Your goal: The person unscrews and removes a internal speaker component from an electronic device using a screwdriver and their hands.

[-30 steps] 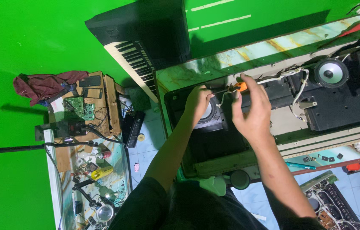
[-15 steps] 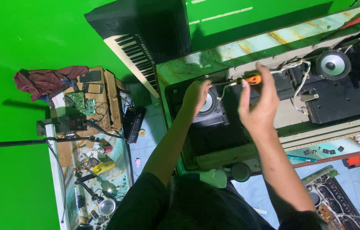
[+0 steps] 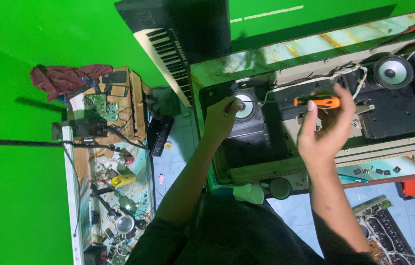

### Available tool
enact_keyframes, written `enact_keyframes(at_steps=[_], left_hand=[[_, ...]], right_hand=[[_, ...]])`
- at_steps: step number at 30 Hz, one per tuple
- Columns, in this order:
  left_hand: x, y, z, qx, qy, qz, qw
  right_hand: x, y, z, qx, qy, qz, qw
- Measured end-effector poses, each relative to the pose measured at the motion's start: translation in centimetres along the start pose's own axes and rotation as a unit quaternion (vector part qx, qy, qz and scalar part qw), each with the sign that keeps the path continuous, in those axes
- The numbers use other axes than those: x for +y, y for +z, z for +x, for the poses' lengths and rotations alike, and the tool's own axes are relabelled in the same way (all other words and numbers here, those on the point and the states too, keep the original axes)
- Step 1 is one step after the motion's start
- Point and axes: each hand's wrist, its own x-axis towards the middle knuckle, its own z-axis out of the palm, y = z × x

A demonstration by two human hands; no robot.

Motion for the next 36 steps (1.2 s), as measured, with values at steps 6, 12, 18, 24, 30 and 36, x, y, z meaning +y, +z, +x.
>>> enact_keyframes(at_steps=[6, 12, 18, 24, 30, 36], left_hand=[[0.6, -1.9, -3.1, 0.040, -0.092, -0.095, 0.990], [-0.8, -2.9, -6.6, 0.032, -0.051, -0.088, 0.994], [-5.6, -3.5, -9.9, 0.023, -0.102, -0.375, 0.921], [-7.7, -8.4, -14.5, 0.042, -0.123, -0.301, 0.945], [-5.0, -11.1, -17.1, 0.045, -0.108, -0.320, 0.940], [-0.8, -9.0, -19.4, 0.001, -0.126, -0.323, 0.938]], right_hand=[[-2.1, -2.2, -2.1, 0.026, 0.021, 0.053, 0.998], [-3.8, -3.6, -5.0, 0.040, 0.036, 0.071, 0.996], [-4.5, -4.2, -8.6, 0.018, 0.051, 0.094, 0.994], [-8.2, -6.3, -11.4, -0.209, 0.186, -0.024, 0.960], [-10.2, -6.0, -14.5, -0.383, 0.095, -0.246, 0.885], [-10.8, -5.0, -18.6, -0.382, 0.044, -0.151, 0.911]])
